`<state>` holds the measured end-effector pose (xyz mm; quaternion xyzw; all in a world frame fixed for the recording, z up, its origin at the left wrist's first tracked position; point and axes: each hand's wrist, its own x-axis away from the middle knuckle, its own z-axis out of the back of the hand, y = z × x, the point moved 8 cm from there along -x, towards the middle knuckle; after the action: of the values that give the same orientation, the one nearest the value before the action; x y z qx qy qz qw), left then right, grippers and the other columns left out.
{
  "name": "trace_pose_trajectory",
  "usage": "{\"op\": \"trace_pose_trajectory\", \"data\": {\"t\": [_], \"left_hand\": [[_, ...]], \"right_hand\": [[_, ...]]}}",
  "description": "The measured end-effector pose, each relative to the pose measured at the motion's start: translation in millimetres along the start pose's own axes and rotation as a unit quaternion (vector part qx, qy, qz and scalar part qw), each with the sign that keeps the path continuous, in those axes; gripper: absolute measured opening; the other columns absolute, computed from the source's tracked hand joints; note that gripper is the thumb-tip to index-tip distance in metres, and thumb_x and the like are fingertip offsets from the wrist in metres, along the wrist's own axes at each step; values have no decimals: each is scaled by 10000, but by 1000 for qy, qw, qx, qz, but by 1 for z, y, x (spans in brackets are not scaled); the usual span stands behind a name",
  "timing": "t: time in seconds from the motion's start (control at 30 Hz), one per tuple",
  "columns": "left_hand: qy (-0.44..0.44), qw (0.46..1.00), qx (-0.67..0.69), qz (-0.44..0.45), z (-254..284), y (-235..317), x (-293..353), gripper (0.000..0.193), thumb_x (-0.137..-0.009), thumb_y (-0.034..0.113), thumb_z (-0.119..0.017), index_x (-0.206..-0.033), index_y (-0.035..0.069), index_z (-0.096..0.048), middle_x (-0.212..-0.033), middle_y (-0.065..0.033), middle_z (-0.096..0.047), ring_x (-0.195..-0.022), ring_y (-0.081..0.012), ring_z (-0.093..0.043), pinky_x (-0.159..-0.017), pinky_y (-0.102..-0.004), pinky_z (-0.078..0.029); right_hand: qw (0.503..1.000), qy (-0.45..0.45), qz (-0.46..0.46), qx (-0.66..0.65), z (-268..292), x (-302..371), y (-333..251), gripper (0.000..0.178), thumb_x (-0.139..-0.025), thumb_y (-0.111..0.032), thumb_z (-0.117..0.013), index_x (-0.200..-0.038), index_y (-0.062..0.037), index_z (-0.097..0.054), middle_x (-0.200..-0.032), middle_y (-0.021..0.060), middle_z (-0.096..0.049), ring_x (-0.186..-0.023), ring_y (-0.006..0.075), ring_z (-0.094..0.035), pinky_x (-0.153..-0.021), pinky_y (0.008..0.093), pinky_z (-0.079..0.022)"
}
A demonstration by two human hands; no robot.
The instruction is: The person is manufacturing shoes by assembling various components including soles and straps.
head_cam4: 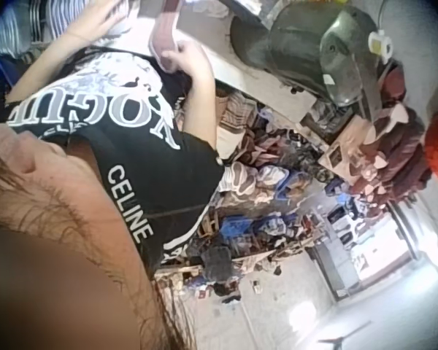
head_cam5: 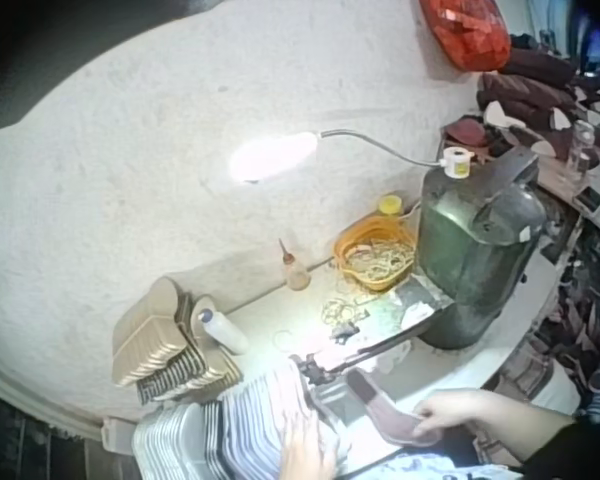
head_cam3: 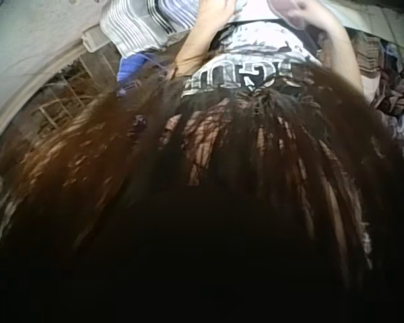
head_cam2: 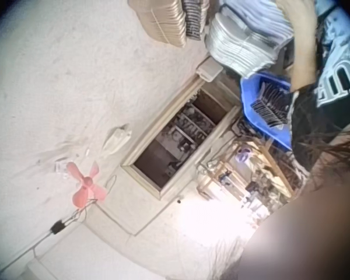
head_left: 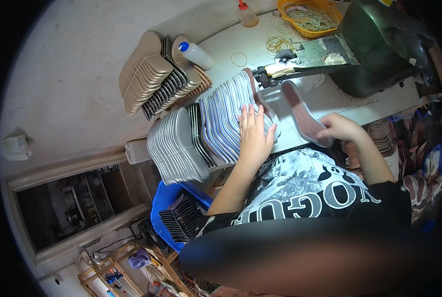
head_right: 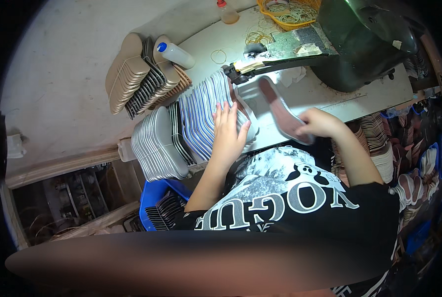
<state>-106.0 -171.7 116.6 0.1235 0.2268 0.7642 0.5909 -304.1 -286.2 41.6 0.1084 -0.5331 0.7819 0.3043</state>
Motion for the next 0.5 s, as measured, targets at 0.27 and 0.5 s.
{"op": "trace_pose_trajectory", "data": {"t": [0.27, 0.5], "left_hand": [[-36, 992, -105, 58, -17, -24, -4, 634, -836, 372, -606, -1372, 75, -444, -1486, -237, -285, -1407, -424, -163, -1083, -656, -43], [6, 998, -44, 54, -18, -31, 0, 557, -776, 279, -617, -1275, 46, -536, -1467, -251, -305, -1395, -416, -202, -1096, -629, -29]], "right_hand": [[926, 324, 192, -17, -7, -41, -84, 258, -852, -256, -651, -898, -5, -613, -868, 171, -619, -852, 326, -603, -760, 405, -483], [971, 113, 30, -210, -58, -82, -67, 249, -844, -212, -618, -827, 37, -622, -639, 151, -621, -538, 250, -596, -564, 364, -486]]}}
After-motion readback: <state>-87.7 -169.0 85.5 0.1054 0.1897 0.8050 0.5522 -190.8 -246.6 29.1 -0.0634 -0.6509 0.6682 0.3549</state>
